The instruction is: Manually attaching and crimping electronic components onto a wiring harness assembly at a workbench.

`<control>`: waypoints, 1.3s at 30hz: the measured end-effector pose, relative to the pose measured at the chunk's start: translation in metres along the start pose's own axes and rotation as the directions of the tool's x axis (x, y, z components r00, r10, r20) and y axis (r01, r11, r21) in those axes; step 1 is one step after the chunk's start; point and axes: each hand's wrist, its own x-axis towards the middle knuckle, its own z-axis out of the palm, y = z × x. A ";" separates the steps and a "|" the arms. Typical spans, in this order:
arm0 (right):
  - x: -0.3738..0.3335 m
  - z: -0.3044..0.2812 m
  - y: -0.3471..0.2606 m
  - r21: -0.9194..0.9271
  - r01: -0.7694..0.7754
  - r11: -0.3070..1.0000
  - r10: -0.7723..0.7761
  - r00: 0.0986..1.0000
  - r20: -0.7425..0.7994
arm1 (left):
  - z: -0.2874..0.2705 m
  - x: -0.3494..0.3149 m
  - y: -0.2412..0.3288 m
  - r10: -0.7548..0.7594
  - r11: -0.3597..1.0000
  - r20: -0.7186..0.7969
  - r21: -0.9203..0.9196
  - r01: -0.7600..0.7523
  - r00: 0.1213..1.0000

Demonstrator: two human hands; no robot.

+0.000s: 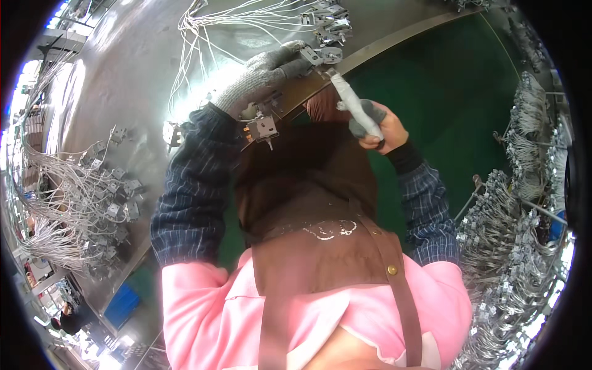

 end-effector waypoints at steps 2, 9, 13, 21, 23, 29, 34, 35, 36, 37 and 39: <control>0.006 -0.004 0.011 0.050 0.017 0.999 -0.018 1.000 0.014 | 0.001 0.004 -0.005 0.011 0.999 0.011 -0.043 -0.011 1.000; 0.008 -0.008 0.034 0.351 -0.121 0.928 0.049 0.977 0.209 | 0.006 0.013 0.008 0.090 0.977 -0.030 0.198 -0.083 0.995; 0.011 0.011 0.029 -0.392 0.229 0.891 -0.303 0.943 -0.137 | 0.010 0.016 0.034 0.057 0.909 -0.132 0.417 0.003 0.990; 0.001 0.063 -0.019 -0.746 -0.061 -0.663 -0.560 0.702 0.439 | -0.016 0.042 0.091 -0.492 0.357 0.155 0.933 0.036 0.856; -0.008 0.075 -0.008 -0.834 0.041 -0.551 -0.562 0.720 0.407 | -0.015 0.036 0.095 -0.636 0.233 0.158 0.972 -0.007 0.756; 0.004 0.085 -0.003 -0.661 -0.094 -0.744 -0.526 0.692 0.493 | -0.027 0.028 0.073 -0.559 0.451 0.104 0.871 0.197 0.822; -0.013 0.091 -0.032 -0.841 -0.050 -0.539 -0.539 0.788 0.298 | -0.056 0.041 0.047 -0.277 0.520 0.197 0.854 -0.026 0.940; -0.018 0.087 -0.033 -0.870 -0.028 -0.491 -0.552 0.783 0.287 | -0.055 0.032 0.063 -0.320 0.534 0.122 0.842 0.072 0.940; -0.023 0.078 -0.031 -0.897 -0.010 -0.443 -0.564 0.780 0.270 | -0.051 0.025 0.073 -0.363 0.548 0.053 0.820 0.167 0.930; -0.027 0.067 -0.028 -0.920 0.009 -0.392 -0.576 0.778 0.253 | -0.050 0.019 0.074 -0.217 0.527 0.106 0.850 0.025 0.970; -0.018 0.054 -0.023 -0.911 0.373 0.179 -0.584 0.785 0.207 | -0.052 0.006 0.067 0.056 0.409 0.240 0.880 -0.241 0.969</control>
